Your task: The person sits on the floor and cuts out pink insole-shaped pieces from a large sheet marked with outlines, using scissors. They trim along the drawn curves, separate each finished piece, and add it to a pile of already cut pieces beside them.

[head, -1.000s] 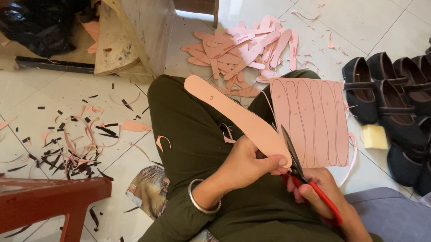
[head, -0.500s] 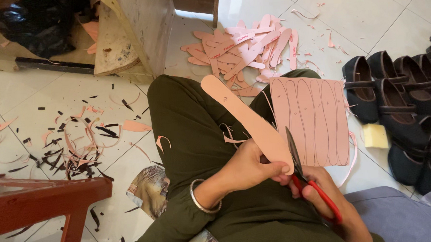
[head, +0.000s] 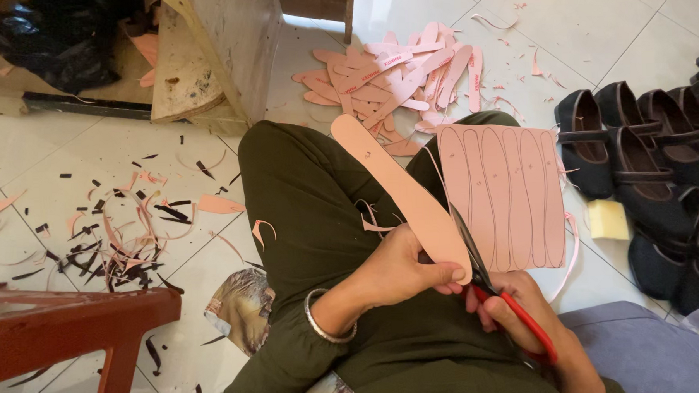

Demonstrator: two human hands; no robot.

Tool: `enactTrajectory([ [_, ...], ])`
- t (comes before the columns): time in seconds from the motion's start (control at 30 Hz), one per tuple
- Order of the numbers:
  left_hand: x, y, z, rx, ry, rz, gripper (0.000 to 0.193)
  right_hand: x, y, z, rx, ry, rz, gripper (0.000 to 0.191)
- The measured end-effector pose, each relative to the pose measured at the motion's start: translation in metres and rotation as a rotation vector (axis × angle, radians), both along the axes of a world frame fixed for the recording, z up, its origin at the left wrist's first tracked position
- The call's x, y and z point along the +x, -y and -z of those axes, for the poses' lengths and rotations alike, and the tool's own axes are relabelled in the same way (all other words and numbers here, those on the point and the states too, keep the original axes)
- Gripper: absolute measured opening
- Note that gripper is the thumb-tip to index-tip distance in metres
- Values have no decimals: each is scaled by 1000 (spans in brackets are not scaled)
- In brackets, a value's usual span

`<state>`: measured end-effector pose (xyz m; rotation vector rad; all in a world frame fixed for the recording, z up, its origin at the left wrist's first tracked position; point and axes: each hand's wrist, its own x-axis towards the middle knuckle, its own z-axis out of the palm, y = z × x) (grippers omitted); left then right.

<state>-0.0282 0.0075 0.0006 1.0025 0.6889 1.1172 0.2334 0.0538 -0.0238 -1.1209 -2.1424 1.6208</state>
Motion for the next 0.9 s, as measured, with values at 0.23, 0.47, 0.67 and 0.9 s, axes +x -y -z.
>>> enactTrajectory([
  [0.23, -2, -1, 4, -37, 22, 22, 11, 4, 0, 3, -45, 6, -2, 75],
  [0.47, 3, 1, 2, 40, -17, 47, 11, -9, 4, -5, -47, -148, -33, 91],
  [0.67, 6, 0, 1, -15, -23, 70, 10, -16, 6, -11, 38, -118, -4, 92],
  [0.9, 3, 0, -1, 19, -14, 89, 7, -6, 5, 9, -24, -105, 70, 82],
])
